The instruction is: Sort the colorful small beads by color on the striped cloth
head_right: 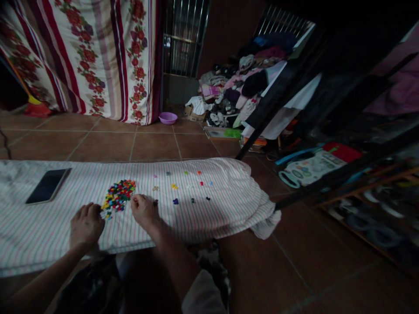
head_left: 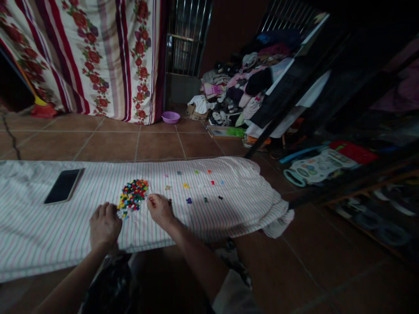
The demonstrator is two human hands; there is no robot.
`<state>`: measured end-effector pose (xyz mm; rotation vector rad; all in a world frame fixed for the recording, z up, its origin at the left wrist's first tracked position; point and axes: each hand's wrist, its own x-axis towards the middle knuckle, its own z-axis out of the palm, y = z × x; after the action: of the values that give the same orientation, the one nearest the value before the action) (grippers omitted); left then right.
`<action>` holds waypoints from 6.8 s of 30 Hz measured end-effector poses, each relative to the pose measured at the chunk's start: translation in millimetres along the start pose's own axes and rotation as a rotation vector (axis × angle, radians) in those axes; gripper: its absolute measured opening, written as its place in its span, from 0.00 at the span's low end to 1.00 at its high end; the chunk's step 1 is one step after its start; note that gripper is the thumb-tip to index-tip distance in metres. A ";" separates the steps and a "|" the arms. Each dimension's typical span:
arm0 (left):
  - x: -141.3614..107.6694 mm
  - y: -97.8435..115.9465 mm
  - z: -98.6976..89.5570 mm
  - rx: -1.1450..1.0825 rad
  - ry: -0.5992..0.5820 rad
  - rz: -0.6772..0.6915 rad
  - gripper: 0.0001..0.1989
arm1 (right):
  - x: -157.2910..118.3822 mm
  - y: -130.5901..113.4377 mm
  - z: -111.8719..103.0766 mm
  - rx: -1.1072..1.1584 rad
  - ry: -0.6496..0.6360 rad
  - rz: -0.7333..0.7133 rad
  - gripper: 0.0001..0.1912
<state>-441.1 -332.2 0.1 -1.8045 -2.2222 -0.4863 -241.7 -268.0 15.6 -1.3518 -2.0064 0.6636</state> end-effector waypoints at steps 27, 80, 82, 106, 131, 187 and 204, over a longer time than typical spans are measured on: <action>-3.2 0.4 6.6 -0.028 0.010 -0.058 0.13 | 113.6 120.0 -86.1 -0.369 0.074 0.377 0.13; -3.7 5.1 4.4 -0.133 -0.007 -0.124 0.15 | 57.3 -9.6 13.3 -0.177 -0.262 -0.064 0.13; -3.7 5.3 4.9 -0.127 -0.009 -0.129 0.15 | 59.3 -13.0 16.3 -0.197 -0.284 -0.076 0.14; -2.6 5.3 -2.3 -0.103 -0.021 -0.093 0.14 | 49.3 -26.7 3.4 -0.098 -0.189 -0.092 0.09; 0.3 9.9 -15.8 0.013 -0.109 -0.076 0.15 | -50.8 205.4 -233.0 -0.414 0.299 0.582 0.13; -1.6 9.3 -9.2 -0.093 -0.085 -0.138 0.15 | 0.1 84.5 -89.6 0.040 0.214 -0.019 0.12; -2.7 7.7 -1.7 -0.117 -0.051 -0.146 0.16 | 31.9 -5.5 16.5 -0.173 -0.107 0.036 0.13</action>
<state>-433.1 -333.9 1.4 -1.7357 -2.4187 -0.6175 -266.1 -241.2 15.1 -1.4829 -2.1713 0.6011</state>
